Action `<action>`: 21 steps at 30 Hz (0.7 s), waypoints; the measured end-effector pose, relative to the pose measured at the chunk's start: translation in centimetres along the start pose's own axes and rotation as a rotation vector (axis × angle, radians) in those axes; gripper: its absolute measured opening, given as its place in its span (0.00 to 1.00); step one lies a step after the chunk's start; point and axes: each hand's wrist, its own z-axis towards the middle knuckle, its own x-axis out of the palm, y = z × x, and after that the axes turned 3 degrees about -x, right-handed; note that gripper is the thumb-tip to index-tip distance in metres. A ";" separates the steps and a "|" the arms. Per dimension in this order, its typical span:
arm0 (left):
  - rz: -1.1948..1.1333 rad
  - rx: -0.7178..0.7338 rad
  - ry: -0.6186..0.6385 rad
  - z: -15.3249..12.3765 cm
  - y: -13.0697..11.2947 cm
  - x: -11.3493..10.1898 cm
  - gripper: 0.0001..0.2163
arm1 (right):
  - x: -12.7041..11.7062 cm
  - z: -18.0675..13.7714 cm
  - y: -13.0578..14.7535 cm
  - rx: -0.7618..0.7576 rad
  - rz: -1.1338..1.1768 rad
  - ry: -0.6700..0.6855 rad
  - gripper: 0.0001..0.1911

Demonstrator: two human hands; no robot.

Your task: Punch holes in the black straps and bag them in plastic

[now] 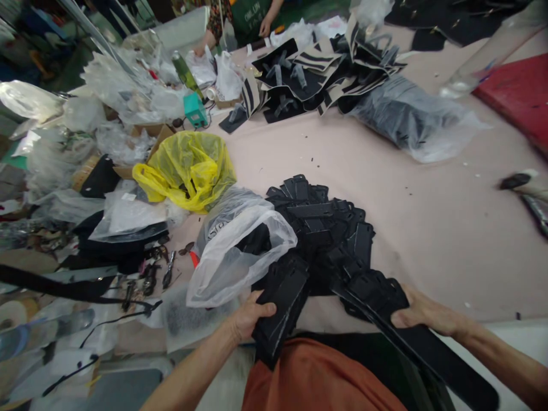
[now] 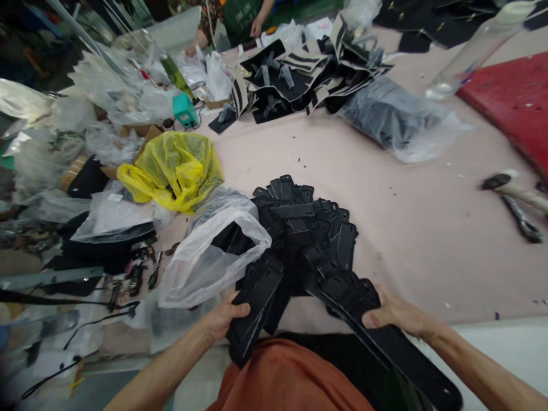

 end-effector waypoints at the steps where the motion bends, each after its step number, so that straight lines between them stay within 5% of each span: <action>1: -0.064 0.044 -0.015 0.6 0.2 1.1 0.26 | 0.5 0.5 0.1 -0.026 0.041 -0.010 0.24; 7: -0.204 0.145 0.103 4.4 0.6 9.3 0.29 | 5.2 4.0 1.1 -0.049 0.348 -0.276 0.28; 11: -0.117 0.324 -0.032 6.7 -0.2 13.4 0.29 | 8.3 5.8 1.6 -0.173 0.460 -0.395 0.29; 17: 0.456 0.511 -0.454 6.2 -0.6 14.6 0.27 | 11.0 6.6 1.3 -0.172 0.578 -0.440 0.25; 21: 0.496 0.497 -0.444 5.1 -0.7 14.0 0.32 | 11.4 6.5 0.8 -0.102 0.647 -0.415 0.27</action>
